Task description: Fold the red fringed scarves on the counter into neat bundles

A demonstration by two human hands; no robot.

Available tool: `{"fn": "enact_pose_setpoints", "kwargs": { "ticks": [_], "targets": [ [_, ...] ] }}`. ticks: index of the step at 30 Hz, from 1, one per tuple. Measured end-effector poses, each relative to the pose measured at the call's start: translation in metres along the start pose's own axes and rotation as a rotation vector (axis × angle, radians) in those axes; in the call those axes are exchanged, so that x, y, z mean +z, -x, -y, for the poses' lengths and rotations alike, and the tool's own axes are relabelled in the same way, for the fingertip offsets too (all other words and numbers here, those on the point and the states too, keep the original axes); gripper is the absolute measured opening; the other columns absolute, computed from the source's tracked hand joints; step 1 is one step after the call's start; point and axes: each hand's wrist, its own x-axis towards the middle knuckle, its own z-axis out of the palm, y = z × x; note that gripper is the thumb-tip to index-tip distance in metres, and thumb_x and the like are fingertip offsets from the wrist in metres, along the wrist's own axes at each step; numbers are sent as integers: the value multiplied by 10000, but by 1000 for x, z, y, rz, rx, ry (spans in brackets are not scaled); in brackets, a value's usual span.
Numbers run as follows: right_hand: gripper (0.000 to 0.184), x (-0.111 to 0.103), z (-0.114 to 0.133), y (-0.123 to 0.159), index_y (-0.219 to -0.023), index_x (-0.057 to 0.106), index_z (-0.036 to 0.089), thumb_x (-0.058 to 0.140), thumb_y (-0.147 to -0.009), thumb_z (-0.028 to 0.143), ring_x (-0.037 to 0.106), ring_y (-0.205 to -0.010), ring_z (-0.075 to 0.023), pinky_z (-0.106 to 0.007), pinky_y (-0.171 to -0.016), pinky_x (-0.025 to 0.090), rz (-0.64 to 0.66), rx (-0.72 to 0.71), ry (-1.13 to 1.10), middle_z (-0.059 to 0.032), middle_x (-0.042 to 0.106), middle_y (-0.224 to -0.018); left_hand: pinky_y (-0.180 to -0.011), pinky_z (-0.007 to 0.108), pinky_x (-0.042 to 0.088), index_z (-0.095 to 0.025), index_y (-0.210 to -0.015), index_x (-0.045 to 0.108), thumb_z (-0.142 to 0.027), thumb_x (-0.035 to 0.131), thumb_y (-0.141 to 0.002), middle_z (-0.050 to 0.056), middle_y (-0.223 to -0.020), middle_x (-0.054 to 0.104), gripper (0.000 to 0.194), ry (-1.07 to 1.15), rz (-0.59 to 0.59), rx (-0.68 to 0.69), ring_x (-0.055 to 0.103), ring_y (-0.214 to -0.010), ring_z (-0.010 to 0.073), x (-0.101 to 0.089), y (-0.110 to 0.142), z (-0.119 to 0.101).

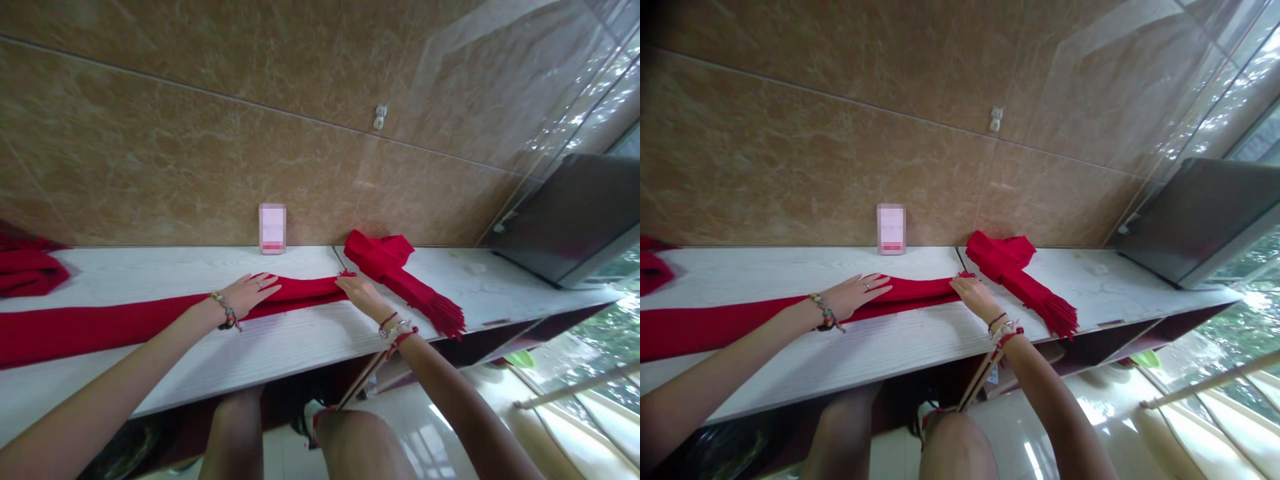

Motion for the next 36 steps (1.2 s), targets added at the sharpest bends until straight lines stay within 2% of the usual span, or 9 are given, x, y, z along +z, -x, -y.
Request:
{"fn": "enact_pose_setpoints", "kwargs": {
  "ticks": [5,9,15,20,25,27,30,34,36],
  "targets": [
    [315,15,7,8,-1039,594,114,427,-788,26,565,-991,-199,-348,-849,459,38,-50,-5,-136,618,-1051,-990,469,239,-309,-1323,259,72,453,-662,79,-1407,220,787,-26,68,-31,188,-1278,241,18,4,-10],
    [325,20,2,9,-1055,587,122,422,-791,27,560,-997,-196,-351,-860,453,7,-45,7,-131,616,-1057,-974,488,261,-302,-1320,276,115,451,-644,75,-1395,256,814,-70,117,-126,212,-1267,280,16,6,-19],
    [316,14,-7,3,-1076,572,105,411,-811,46,535,-1035,-215,-383,-890,429,-67,-32,62,-142,603,-1083,-978,468,269,-318,-1298,334,60,377,-752,57,-1379,300,666,-102,0,-192,231,-1263,269,11,5,-19],
    [337,14,-4,1,-1042,598,103,417,-771,15,550,-1014,-216,-375,-892,428,85,-42,-32,-133,610,-1076,-994,502,219,-323,-1311,302,4,499,-732,74,-1370,315,693,-94,23,-173,258,-1253,269,22,5,-25],
    [429,-4,-17,-10,-1113,555,117,472,-701,30,505,-1081,-182,-297,-934,391,205,51,-304,-101,569,-1155,-992,493,229,-259,-1317,303,25,538,-692,105,-1376,286,725,-99,80,-201,256,-1251,272,20,6,-32],
    [378,-9,-25,-22,-1121,545,133,470,-752,99,514,-1067,-165,-272,-917,397,227,97,-366,-88,571,-1154,-990,491,239,-250,-1314,307,34,495,-711,98,-1374,288,693,-107,76,-203,265,-1247,266,19,5,-32],
    [268,-5,-30,-43,-1037,587,127,429,-823,160,551,-992,-155,-260,-871,408,280,176,-328,-96,611,-1067,-988,487,248,-266,-1306,318,51,404,-744,79,-1365,311,651,-112,45,-199,286,-1241,246,23,5,-30],
    [118,10,-30,-62,-839,635,124,558,-754,151,578,-866,-174,-272,-788,423,368,165,-286,-98,630,-911,-993,484,239,-288,-1307,307,63,352,-755,58,-1367,316,656,-97,21,-202,262,-1253,231,28,5,-28],
    [96,12,-31,-66,-820,628,121,566,-751,148,569,-866,-183,-279,-771,418,372,175,-266,-105,617,-903,-995,485,231,-277,-1314,296,60,362,-756,60,-1375,300,655,-105,42,-205,245,-1259,238,26,6,-28]
  ]
}}
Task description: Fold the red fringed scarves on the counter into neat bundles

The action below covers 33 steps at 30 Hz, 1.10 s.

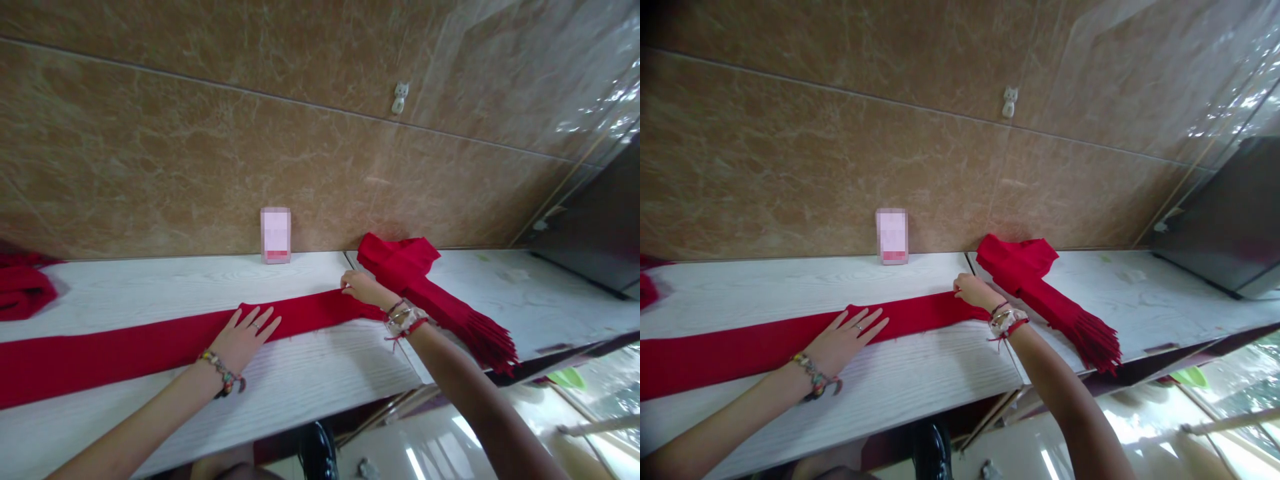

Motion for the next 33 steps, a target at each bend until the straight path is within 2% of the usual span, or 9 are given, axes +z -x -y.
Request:
{"fn": "enact_pose_setpoints", "kwargs": {
  "ticks": [5,9,15,18,22,25,28,31,33],
  "targets": [
    [103,-7,0,-5,-855,606,137,542,-784,175,549,-910,-187,-272,-770,406,-11,28,65,-96,601,-940,-991,504,215,-269,-1324,272,35,490,-710,75,-1387,272,719,-17,40,-3,206,-1271,267,-13,6,-2],
    [127,2,6,-1,-896,594,128,521,-800,168,563,-879,-164,-255,-781,413,34,23,45,-86,611,-936,-993,525,193,-266,-1317,287,3,532,-695,76,-1384,278,720,10,31,-19,203,-1270,284,-16,9,-1],
    [330,31,6,20,-1168,443,70,389,-867,193,474,-1079,-170,-311,-945,339,-113,-27,-50,-143,528,-1159,-1005,493,195,-314,-1269,376,24,362,-788,44,-1339,374,588,-15,-53,-78,282,-1245,254,-6,9,5],
    [380,40,-3,31,-1190,428,85,382,-868,282,447,-1118,-196,-359,-962,331,-157,-47,-67,-149,503,-1201,-996,482,218,-316,-1281,351,32,338,-793,45,-1343,368,599,-48,-35,-86,291,-1241,260,-4,9,6],
    [453,44,-18,40,-1206,411,97,400,-849,376,422,-1146,-235,-415,-955,332,-167,-1,-42,-167,469,-1237,-978,474,253,-324,-1294,314,40,324,-793,54,-1357,345,620,-54,4,-111,290,-1239,271,-3,10,4],
    [404,38,-21,42,-1184,429,118,417,-841,332,433,-1128,-238,-427,-933,352,-238,20,-28,-162,488,-1205,-964,462,285,-330,-1298,293,65,292,-787,60,-1367,324,646,-26,18,-127,287,-1241,269,0,10,3],
    [291,28,-11,43,-1088,496,140,436,-817,229,463,-1070,-216,-397,-920,365,-356,-69,-34,-125,538,-1112,-959,463,296,-340,-1294,289,81,278,-781,57,-1372,313,664,-1,30,-150,278,-1245,265,1,9,2],
    [182,18,3,43,-913,562,151,429,-789,141,524,-917,-176,-324,-852,406,-240,-190,-33,-81,586,-943,-954,461,308,-347,-1294,279,80,272,-784,50,-1375,308,665,-6,48,-166,271,-1248,261,-1,9,0],
    [168,13,6,42,-832,576,148,433,-758,100,534,-860,-166,-300,-815,414,-125,-197,24,-74,588,-890,-951,459,316,-352,-1295,270,74,274,-787,46,-1379,297,664,-10,60,-169,269,-1250,258,-3,10,0]
  ]
}}
